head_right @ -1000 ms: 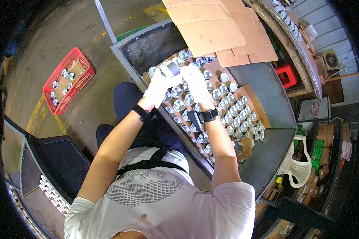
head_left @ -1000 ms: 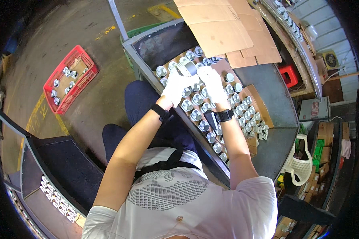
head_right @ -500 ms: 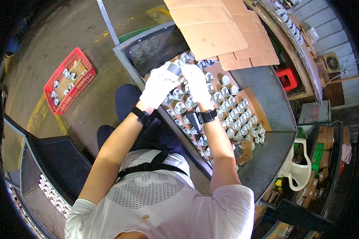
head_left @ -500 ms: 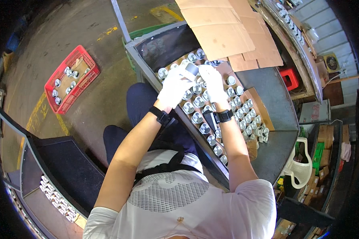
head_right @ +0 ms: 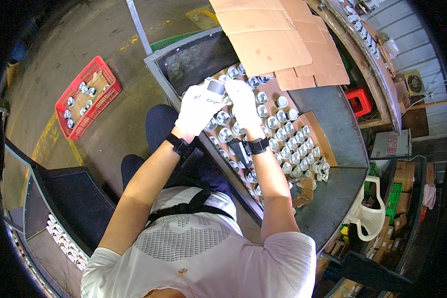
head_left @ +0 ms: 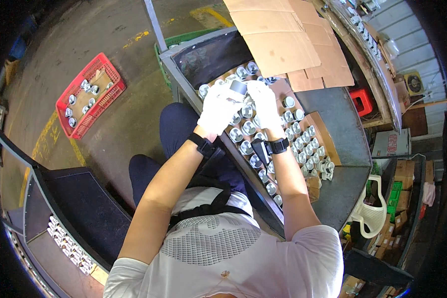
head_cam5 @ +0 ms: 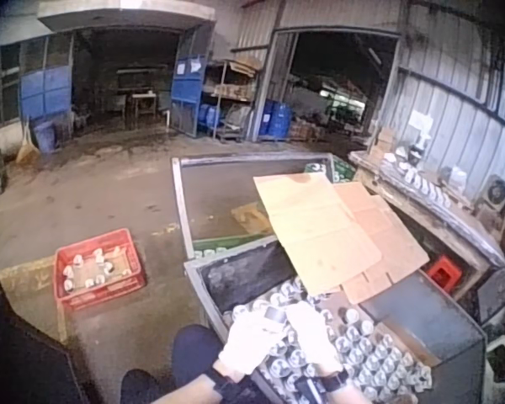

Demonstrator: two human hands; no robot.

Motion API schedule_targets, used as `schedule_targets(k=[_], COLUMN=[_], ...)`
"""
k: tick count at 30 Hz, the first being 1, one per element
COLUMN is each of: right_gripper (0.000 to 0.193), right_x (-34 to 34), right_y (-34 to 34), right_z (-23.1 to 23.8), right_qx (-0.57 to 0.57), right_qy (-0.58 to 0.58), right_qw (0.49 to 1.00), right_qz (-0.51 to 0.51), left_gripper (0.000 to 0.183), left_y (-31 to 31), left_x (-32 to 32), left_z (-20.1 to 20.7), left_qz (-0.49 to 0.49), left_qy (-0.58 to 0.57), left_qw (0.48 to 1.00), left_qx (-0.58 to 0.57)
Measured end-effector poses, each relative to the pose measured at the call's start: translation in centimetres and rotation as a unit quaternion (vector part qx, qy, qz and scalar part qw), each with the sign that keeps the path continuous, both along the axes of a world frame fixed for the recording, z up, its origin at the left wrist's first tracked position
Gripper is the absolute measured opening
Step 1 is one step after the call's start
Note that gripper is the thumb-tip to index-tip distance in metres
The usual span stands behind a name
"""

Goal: Inspecting and arranging automotive pistons in a metal bin.

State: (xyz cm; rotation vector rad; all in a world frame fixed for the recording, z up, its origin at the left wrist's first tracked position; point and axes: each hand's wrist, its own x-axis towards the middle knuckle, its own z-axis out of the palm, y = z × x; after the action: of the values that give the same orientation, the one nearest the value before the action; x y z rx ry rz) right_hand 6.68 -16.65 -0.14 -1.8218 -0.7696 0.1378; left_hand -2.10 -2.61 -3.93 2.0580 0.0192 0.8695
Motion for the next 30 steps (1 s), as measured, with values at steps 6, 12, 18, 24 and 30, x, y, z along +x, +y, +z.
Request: schedule_targets(k=[6,12,18,24,30], right_gripper=[0.028,0.027,0.028,0.030,0.030], right_x=[-0.1,0.5,-0.3,-0.9,-0.6], right_y=[-0.2,-1.0,-0.7,-1.2,-2.0], right_z=[-0.7,-1.7,-1.3,-1.3,-2.2], right_qx=[0.014,-0.056,-0.033,-0.029,-0.035], right_qy=[0.017,-0.056,-0.029,0.033,-0.044], right_qw=[1.000,0.997,0.999,0.999,0.998], right_qz=[-0.004,0.009,-0.003,-0.024,-0.016], left_gripper=[0.042,0.043,0.038,0.027,0.025], left_y=[-0.1,-0.7,-0.6,-0.7,0.2], left_x=[0.2,-0.5,-0.7,-0.8,-0.1], left_z=[-0.4,1.5,1.7,2.1,-0.8], left_qz=[-0.009,-0.149,-0.089,-0.081,-0.042], left_qy=[-0.009,-0.011,-0.007,-0.006,0.017], left_qw=[1.000,0.885,0.949,0.951,0.999], left_qx=[-0.020,-0.442,-0.302,-0.299,-0.018])
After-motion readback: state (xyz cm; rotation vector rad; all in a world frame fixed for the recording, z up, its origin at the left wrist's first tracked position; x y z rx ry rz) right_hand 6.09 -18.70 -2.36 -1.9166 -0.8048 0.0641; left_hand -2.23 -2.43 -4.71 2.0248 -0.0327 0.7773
